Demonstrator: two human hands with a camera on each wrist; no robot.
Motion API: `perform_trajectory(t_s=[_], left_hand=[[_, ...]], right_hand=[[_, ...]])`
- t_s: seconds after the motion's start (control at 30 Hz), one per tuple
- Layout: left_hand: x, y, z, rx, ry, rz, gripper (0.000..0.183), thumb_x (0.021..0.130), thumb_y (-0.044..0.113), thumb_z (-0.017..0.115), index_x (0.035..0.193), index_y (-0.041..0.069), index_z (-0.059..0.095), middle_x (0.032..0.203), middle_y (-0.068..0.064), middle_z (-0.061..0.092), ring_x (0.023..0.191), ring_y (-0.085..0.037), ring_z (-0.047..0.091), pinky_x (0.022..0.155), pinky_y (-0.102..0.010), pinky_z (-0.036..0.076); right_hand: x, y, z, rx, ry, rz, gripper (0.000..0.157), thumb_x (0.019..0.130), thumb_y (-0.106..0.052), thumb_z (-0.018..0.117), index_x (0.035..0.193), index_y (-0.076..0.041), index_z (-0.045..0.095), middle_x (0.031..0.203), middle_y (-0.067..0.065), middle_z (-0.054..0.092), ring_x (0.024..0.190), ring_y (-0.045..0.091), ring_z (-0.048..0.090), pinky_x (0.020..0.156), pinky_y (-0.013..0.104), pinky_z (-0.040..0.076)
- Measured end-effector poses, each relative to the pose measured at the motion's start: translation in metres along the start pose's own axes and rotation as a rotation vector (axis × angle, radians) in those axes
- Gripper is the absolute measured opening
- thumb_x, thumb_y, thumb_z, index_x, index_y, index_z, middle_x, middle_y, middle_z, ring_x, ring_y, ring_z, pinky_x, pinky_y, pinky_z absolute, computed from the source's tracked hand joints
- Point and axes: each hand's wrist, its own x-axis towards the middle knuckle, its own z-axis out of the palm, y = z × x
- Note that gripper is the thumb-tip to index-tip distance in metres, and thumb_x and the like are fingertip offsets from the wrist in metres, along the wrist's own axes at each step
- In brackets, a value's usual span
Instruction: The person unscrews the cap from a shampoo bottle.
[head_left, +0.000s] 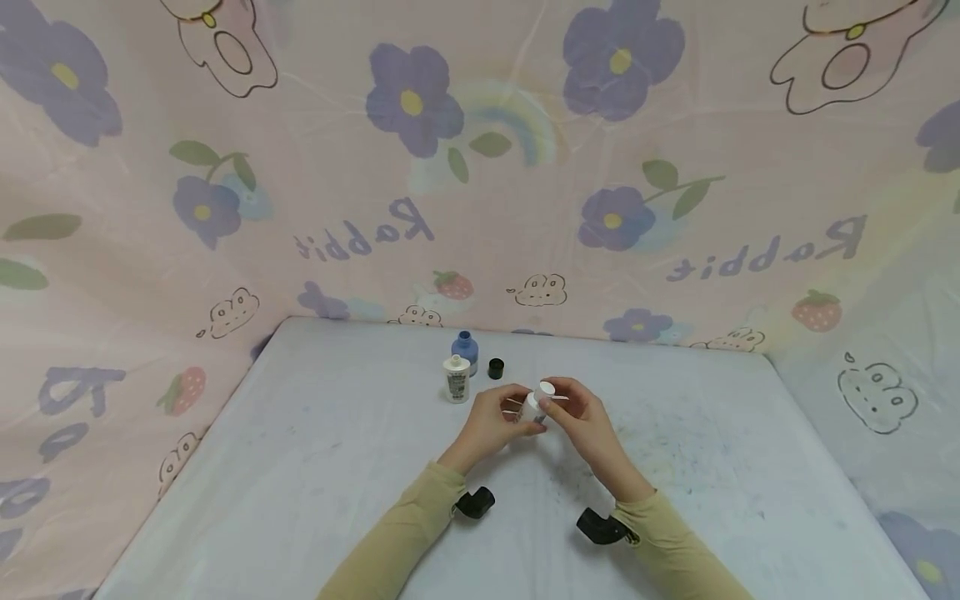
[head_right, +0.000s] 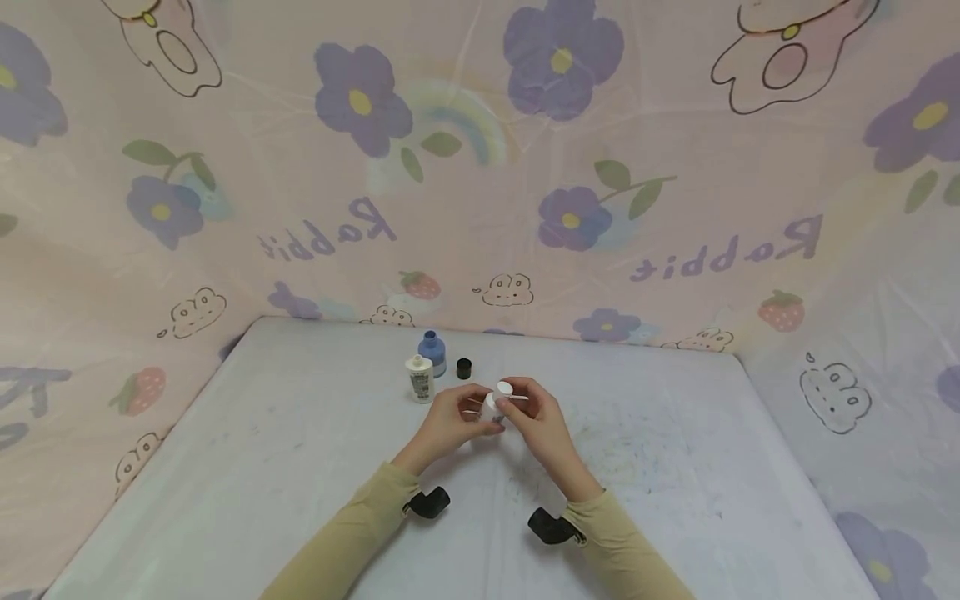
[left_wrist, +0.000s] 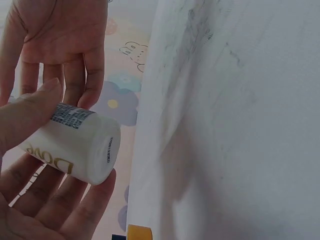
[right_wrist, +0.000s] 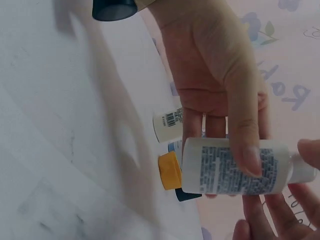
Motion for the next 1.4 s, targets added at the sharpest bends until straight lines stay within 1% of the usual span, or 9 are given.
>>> perform_trajectory(t_s=[0.13, 0.27, 0.37, 0.53, 0.6, 0.73, 0.87, 1.13, 1.4], left_hand=[[-0.003, 0.005, 0.001, -0.011, 0.007, -0.006, 0.041, 0.074, 0.007, 0.083, 0.111, 0.004, 0.067, 0.108, -0.01, 0.066, 0.094, -0.027, 0.066, 0.08, -0.038, 0.055], [-0.001, -0.013, 0.004, -0.003, 0.031, -0.006, 0.041, 0.073, 0.017, 0.085, 0.109, 0.012, 0.068, 0.108, -0.004, 0.066, 0.092, -0.02, 0.067, 0.076, -0.029, 0.055], [-0.003, -0.015, 0.004, -0.004, 0.047, -0.01, 0.04, 0.072, 0.021, 0.086, 0.108, 0.014, 0.069, 0.106, -0.002, 0.065, 0.09, -0.016, 0.067, 0.074, -0.025, 0.055], [-0.006, -0.015, 0.005, -0.023, 0.069, -0.029, 0.04, 0.071, 0.018, 0.086, 0.106, 0.012, 0.069, 0.103, -0.003, 0.064, 0.089, -0.017, 0.067, 0.074, -0.023, 0.055], [-0.008, -0.01, 0.004, -0.03, 0.077, -0.039, 0.04, 0.071, 0.013, 0.086, 0.107, 0.01, 0.069, 0.103, -0.005, 0.063, 0.089, -0.02, 0.067, 0.075, -0.025, 0.055], [-0.015, 0.011, 0.0, -0.059, 0.078, -0.038, 0.038, 0.072, 0.005, 0.084, 0.107, 0.003, 0.068, 0.102, -0.012, 0.064, 0.091, -0.028, 0.067, 0.076, -0.03, 0.056], [-0.018, 0.025, -0.003, -0.074, 0.086, -0.033, 0.035, 0.073, 0.002, 0.082, 0.105, 0.0, 0.067, 0.1, -0.014, 0.065, 0.091, -0.032, 0.066, 0.077, -0.032, 0.056], [-0.007, -0.01, 0.006, -0.091, 0.103, -0.078, 0.041, 0.069, 0.013, 0.087, 0.106, 0.008, 0.07, 0.1, -0.006, 0.068, 0.088, -0.02, 0.068, 0.074, -0.026, 0.055], [-0.005, -0.016, 0.007, -0.104, 0.103, -0.099, 0.045, 0.065, 0.022, 0.09, 0.105, 0.012, 0.073, 0.1, 0.003, 0.069, 0.085, -0.011, 0.068, 0.072, -0.025, 0.055]], right_hand=[[-0.005, -0.018, 0.006, 0.015, 0.039, 0.028, 0.037, 0.091, -0.01, 0.067, 0.123, 0.001, 0.053, 0.12, 0.017, 0.057, 0.105, 0.023, 0.06, 0.088, 0.043, 0.05], [-0.004, -0.018, 0.01, 0.011, 0.096, 0.002, 0.038, 0.087, -0.01, 0.071, 0.117, 0.005, 0.053, 0.11, 0.017, 0.061, 0.097, 0.022, 0.062, 0.081, 0.036, 0.053], [-0.003, -0.018, 0.012, 0.015, 0.124, -0.029, 0.035, 0.085, -0.007, 0.073, 0.112, 0.007, 0.055, 0.102, 0.018, 0.062, 0.091, 0.021, 0.062, 0.074, 0.026, 0.053], [-0.003, -0.017, 0.016, 0.018, 0.158, -0.054, 0.033, 0.083, -0.005, 0.075, 0.107, 0.008, 0.057, 0.095, 0.019, 0.062, 0.085, 0.02, 0.062, 0.068, 0.023, 0.052], [-0.003, -0.017, 0.018, 0.018, 0.172, -0.057, 0.031, 0.083, -0.005, 0.075, 0.105, 0.008, 0.058, 0.095, 0.019, 0.062, 0.085, 0.021, 0.061, 0.066, 0.023, 0.051], [-0.003, -0.017, 0.021, 0.019, 0.194, -0.072, 0.029, 0.083, -0.005, 0.075, 0.104, 0.007, 0.059, 0.096, 0.02, 0.062, 0.087, 0.024, 0.061, 0.066, 0.023, 0.051], [0.003, -0.005, 0.02, 0.04, 0.203, -0.07, 0.029, 0.083, -0.008, 0.076, 0.103, 0.005, 0.061, 0.098, 0.019, 0.063, 0.089, 0.026, 0.061, 0.068, 0.024, 0.052], [0.009, 0.011, 0.017, 0.003, 0.251, -0.078, 0.032, 0.079, -0.021, 0.081, 0.098, 0.0, 0.065, 0.097, 0.012, 0.065, 0.088, 0.023, 0.063, 0.07, 0.026, 0.052], [0.009, 0.012, 0.014, -0.022, 0.284, -0.08, 0.032, 0.075, -0.025, 0.084, 0.092, -0.003, 0.067, 0.093, 0.01, 0.065, 0.088, 0.021, 0.061, 0.081, 0.033, 0.049]])
